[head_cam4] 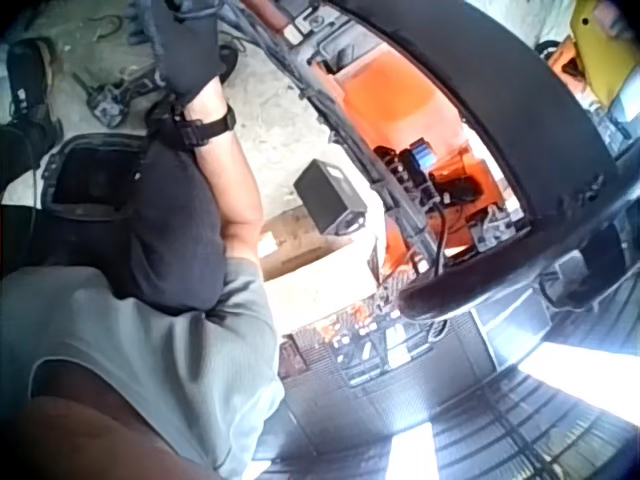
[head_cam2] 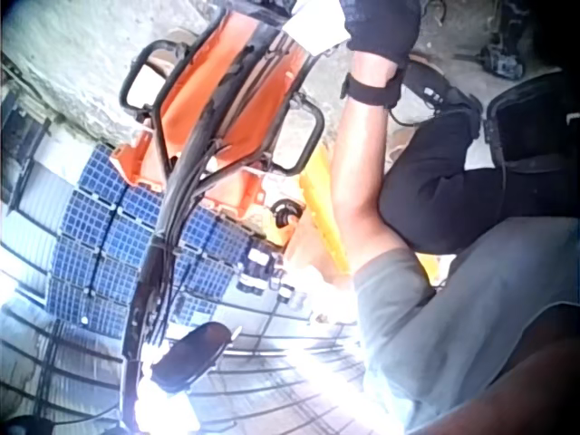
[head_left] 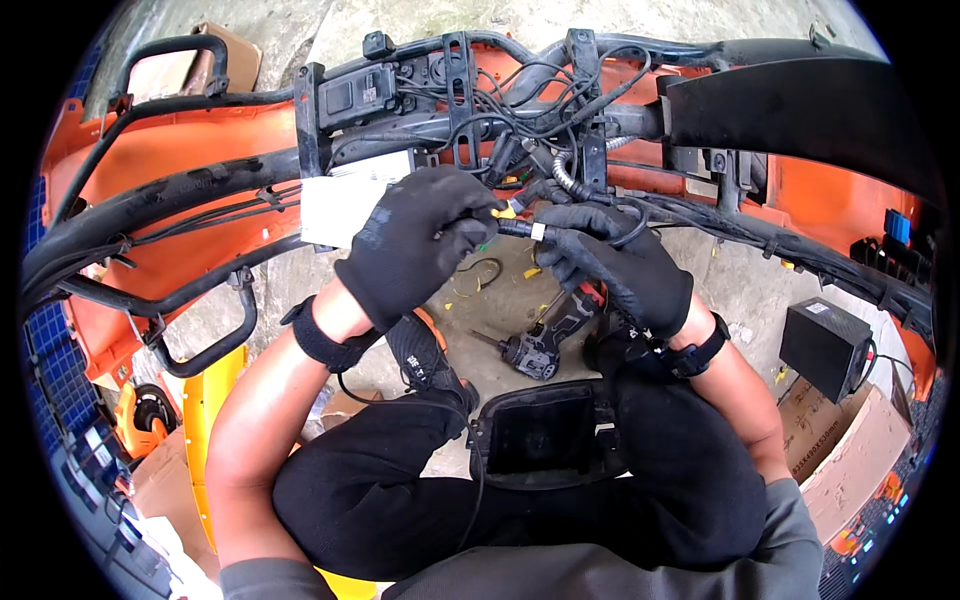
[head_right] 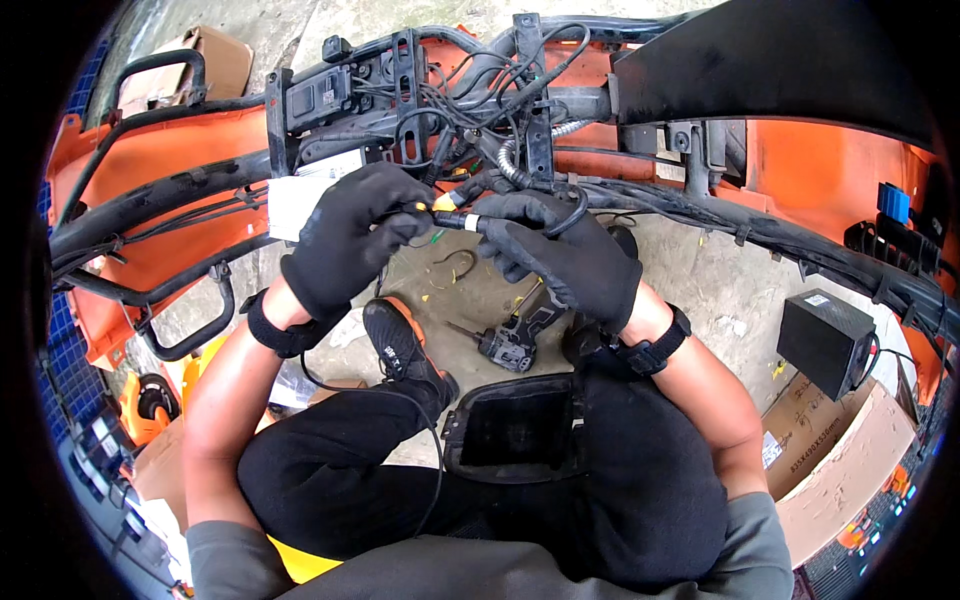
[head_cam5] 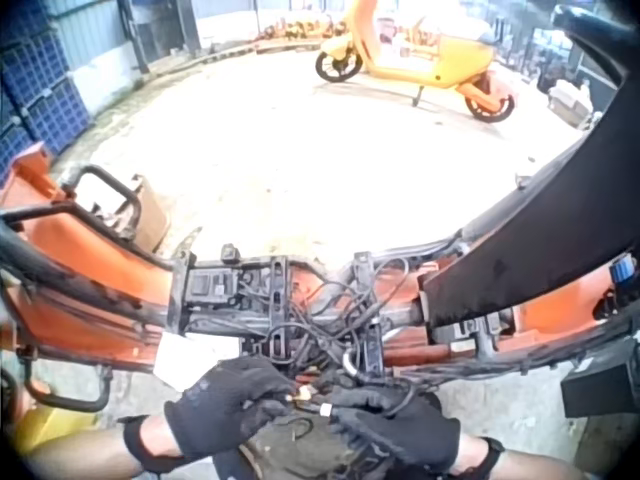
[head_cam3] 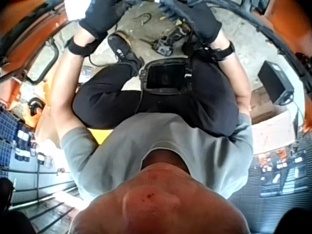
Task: The person connects wires and adjusts electrical components on a motorcycle chassis by hand.
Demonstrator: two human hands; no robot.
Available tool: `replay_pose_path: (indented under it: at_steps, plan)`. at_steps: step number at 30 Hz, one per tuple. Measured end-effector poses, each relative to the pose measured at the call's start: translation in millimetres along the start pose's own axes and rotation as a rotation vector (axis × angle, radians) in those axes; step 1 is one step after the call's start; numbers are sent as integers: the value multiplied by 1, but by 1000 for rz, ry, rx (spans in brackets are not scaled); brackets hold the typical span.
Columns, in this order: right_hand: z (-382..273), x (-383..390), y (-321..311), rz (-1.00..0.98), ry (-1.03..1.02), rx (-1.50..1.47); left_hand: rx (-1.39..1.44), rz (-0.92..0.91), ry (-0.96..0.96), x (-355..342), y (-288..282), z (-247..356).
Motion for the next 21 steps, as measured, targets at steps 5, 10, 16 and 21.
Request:
replay_pose_path:
  at_steps: [5,10,16,21]
  plan:
    - [7,-1,-3,-28,-27,13,72,97,-145,6,-18,0]
    - [13,4,-4,-68,-33,76,-106,121,-65,14,-17,3]
    - [12,7,-7,-76,-71,98,-112,43,8,18,11,6]
    - [8,9,-8,-71,-70,160,-62,49,1,17,12,0]
Point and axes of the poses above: each hand's wrist, its own x-axis away from the middle knuckle, its own y-axis out of the palm, z = x × y, the point moved 7 cm from there along -x, towards the middle knuckle, and after that the axes turned 2 degrees about y, right-handed, at the moved point
